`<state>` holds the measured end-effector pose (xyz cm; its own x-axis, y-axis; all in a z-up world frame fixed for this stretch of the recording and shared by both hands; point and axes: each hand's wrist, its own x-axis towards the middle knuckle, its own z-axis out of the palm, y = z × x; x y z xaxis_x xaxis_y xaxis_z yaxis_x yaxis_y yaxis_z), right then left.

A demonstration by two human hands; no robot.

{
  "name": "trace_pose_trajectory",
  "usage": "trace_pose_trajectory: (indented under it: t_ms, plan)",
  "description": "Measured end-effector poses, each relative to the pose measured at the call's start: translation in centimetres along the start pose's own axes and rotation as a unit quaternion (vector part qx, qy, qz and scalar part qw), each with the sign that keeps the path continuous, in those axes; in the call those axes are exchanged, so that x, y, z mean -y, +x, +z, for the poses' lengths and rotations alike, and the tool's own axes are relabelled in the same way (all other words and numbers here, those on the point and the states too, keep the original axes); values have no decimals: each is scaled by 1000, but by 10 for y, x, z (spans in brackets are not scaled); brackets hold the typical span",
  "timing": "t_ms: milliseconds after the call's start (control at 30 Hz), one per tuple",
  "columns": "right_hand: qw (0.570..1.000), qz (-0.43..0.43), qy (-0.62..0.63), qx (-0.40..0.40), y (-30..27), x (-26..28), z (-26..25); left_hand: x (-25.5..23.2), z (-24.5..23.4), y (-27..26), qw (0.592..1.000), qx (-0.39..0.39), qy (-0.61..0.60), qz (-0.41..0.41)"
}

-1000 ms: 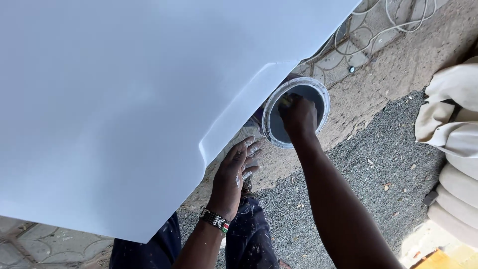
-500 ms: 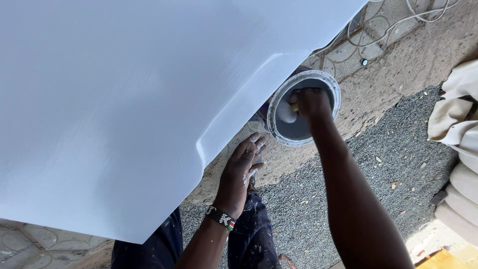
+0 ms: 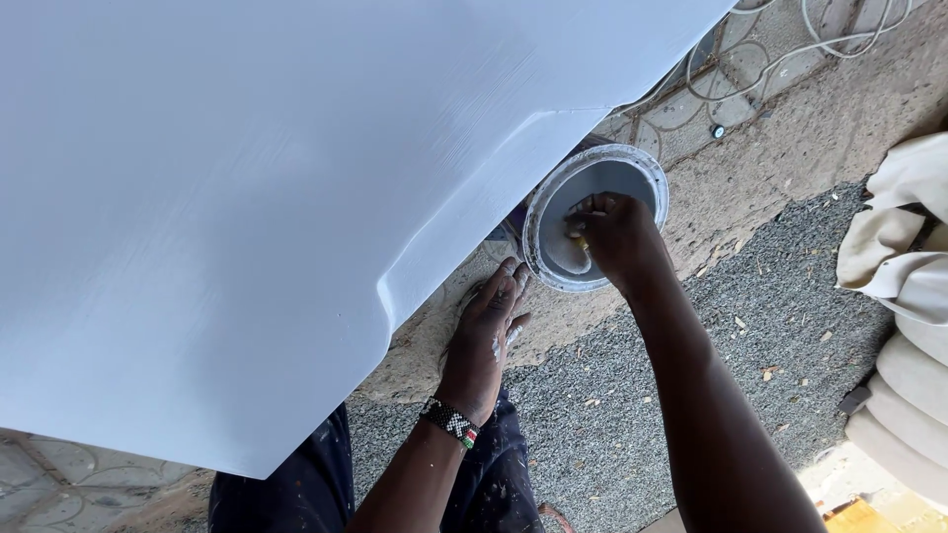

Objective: Apply paint to furniture components using a sponge

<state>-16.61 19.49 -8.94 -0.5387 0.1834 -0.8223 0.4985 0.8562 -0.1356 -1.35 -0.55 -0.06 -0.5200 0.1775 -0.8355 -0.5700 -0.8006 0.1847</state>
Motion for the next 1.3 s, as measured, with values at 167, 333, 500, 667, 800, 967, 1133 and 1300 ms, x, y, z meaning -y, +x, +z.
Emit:
trace_pose_trajectory:
  t_ms: [167, 333, 500, 667, 800, 967, 1133, 1300]
  plan:
    - [999, 20, -38, 31, 3, -2, 9, 3, -1, 1, 1000, 3, -6, 0]
    - [962, 47, 252, 93, -4, -2, -18, 7, -6, 5, 1000, -2, -12, -10]
    - [909, 141, 384, 78, -39, 11, -39, 2, -11, 7, 999, -33, 3, -16]
    - [936, 85, 339, 48, -32, -5, -22, 6, -11, 7, 999, -36, 6, -16]
    - [953, 20, 296, 58, -36, 5, -18, 10, -11, 9, 999, -32, 0, -12]
    - [959, 41, 263, 97, -39, 4, -23, 6, -10, 6, 999, -30, -3, -12]
    - [962, 65, 259, 64, -31, -2, -16, 7, -10, 6, 999, -32, 8, -9]
    - [1000, 12, -9, -11, -85, 47, -16, 10, -9, 7, 1000, -31, 1, -3]
